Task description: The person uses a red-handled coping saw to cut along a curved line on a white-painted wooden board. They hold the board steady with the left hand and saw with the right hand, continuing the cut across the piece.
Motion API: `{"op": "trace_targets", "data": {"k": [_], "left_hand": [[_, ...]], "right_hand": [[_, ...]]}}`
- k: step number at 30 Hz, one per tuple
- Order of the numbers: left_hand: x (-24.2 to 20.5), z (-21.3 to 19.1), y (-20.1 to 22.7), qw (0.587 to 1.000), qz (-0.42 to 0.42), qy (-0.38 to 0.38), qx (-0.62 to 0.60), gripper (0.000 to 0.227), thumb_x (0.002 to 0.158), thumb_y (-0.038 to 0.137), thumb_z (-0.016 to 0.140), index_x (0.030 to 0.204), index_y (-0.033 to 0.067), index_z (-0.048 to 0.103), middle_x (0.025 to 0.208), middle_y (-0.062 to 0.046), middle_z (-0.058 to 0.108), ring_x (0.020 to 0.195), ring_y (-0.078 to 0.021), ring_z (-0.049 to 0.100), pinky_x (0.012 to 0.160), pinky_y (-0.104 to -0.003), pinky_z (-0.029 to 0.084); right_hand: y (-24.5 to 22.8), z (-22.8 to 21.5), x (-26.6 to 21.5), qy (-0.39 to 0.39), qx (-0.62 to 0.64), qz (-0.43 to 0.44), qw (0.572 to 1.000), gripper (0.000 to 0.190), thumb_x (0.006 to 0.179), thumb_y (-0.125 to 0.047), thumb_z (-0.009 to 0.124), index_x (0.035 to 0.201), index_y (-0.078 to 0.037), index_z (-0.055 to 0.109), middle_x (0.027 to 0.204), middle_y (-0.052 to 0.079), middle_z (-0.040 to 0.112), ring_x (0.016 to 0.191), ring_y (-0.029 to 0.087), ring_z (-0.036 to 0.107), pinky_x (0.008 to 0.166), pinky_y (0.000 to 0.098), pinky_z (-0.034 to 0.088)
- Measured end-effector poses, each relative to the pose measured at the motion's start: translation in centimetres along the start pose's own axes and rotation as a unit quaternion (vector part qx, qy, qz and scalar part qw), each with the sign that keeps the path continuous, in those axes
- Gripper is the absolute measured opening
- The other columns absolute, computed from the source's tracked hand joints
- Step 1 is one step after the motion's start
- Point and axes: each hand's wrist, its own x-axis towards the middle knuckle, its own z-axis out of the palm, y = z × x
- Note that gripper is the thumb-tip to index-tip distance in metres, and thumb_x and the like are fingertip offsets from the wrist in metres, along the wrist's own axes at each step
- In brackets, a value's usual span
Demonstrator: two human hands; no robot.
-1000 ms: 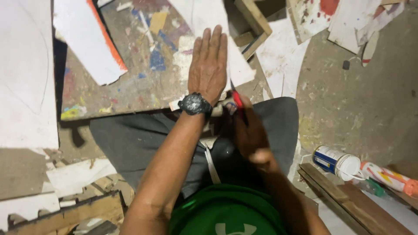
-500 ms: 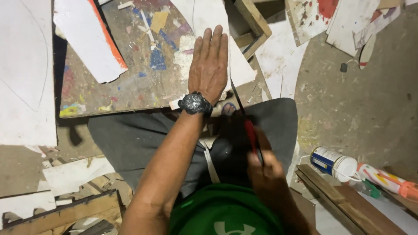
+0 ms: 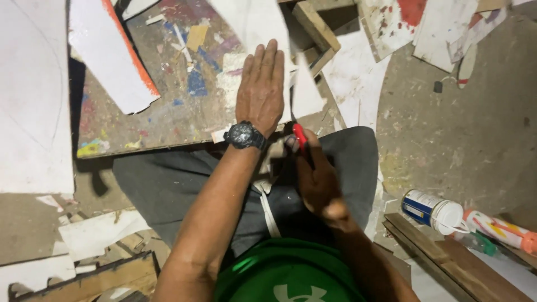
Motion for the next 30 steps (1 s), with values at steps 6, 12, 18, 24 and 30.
{"op": "trace_targets", "data": {"k": [6, 12, 18, 24, 30], "left_hand": [[-0.1, 0.3, -0.3, 0.997, 0.012, 0.071, -0.009, 0.070, 0.083, -0.023, 0.045, 0.151, -0.0049, 0.048, 0.158, -0.023, 0.042, 0.149, -0.0400, 0.042, 0.126, -0.053, 0.032], [-0.4, 0.3, -0.2, 0.998, 0.001, 0.061, -0.018, 0.074, 0.081, -0.028, 0.044, 0.152, -0.0042, 0.045, 0.159, -0.023, 0.041, 0.150, -0.0384, 0.041, 0.127, -0.052, 0.033], [-0.2, 0.5, -0.1, 0.999, 0.003, 0.052, -0.013, 0.072, 0.085, -0.026, 0.043, 0.153, -0.0044, 0.044, 0.161, -0.022, 0.038, 0.151, -0.0386, 0.039, 0.128, -0.052, 0.030], [-0.4, -0.7, -0.2, 0.995, 0.021, 0.100, 0.006, 0.057, 0.092, -0.013, 0.048, 0.149, -0.0069, 0.047, 0.157, -0.027, 0.043, 0.146, -0.0460, 0.045, 0.124, -0.055, 0.036], [0.1, 0.3, -0.2, 0.995, -0.001, 0.092, -0.029, 0.046, 0.102, -0.002, 0.042, 0.147, 0.0010, 0.054, 0.155, -0.022, 0.048, 0.143, -0.0401, 0.048, 0.122, -0.052, 0.033]], "right_hand": [[2.7, 1.2, -1.4, 0.010, -0.008, 0.033, 0.999, 0.062, 0.099, -0.031, 0.047, 0.159, -0.023, 0.036, 0.126, 0.021, 0.072, 0.100, 0.035, 0.075, 0.083, 0.0406, 0.055], [-1.7, -1.2, -3.7, -0.027, 0.016, 0.113, 0.993, 0.062, 0.099, -0.031, 0.044, 0.160, -0.031, 0.034, 0.115, 0.006, 0.074, 0.059, 0.014, 0.060, 0.053, 0.0315, 0.049], [3.3, 0.4, -3.4, -0.004, 0.015, 0.103, 0.995, 0.066, 0.100, -0.033, 0.048, 0.163, -0.026, 0.027, 0.072, 0.005, 0.068, 0.043, 0.013, 0.054, 0.037, 0.0274, 0.043], [5.9, 4.9, 3.7, -0.026, 0.050, -0.033, 0.998, 0.049, 0.102, -0.027, 0.037, 0.148, -0.015, 0.048, 0.114, 0.012, 0.072, 0.099, 0.028, 0.069, 0.089, 0.0390, 0.049], [5.1, 0.6, 2.5, 0.027, 0.047, 0.072, 0.996, 0.061, 0.098, -0.037, 0.055, 0.157, -0.028, 0.044, 0.145, 0.023, 0.058, 0.138, 0.042, 0.051, 0.118, 0.0549, 0.035]]}}
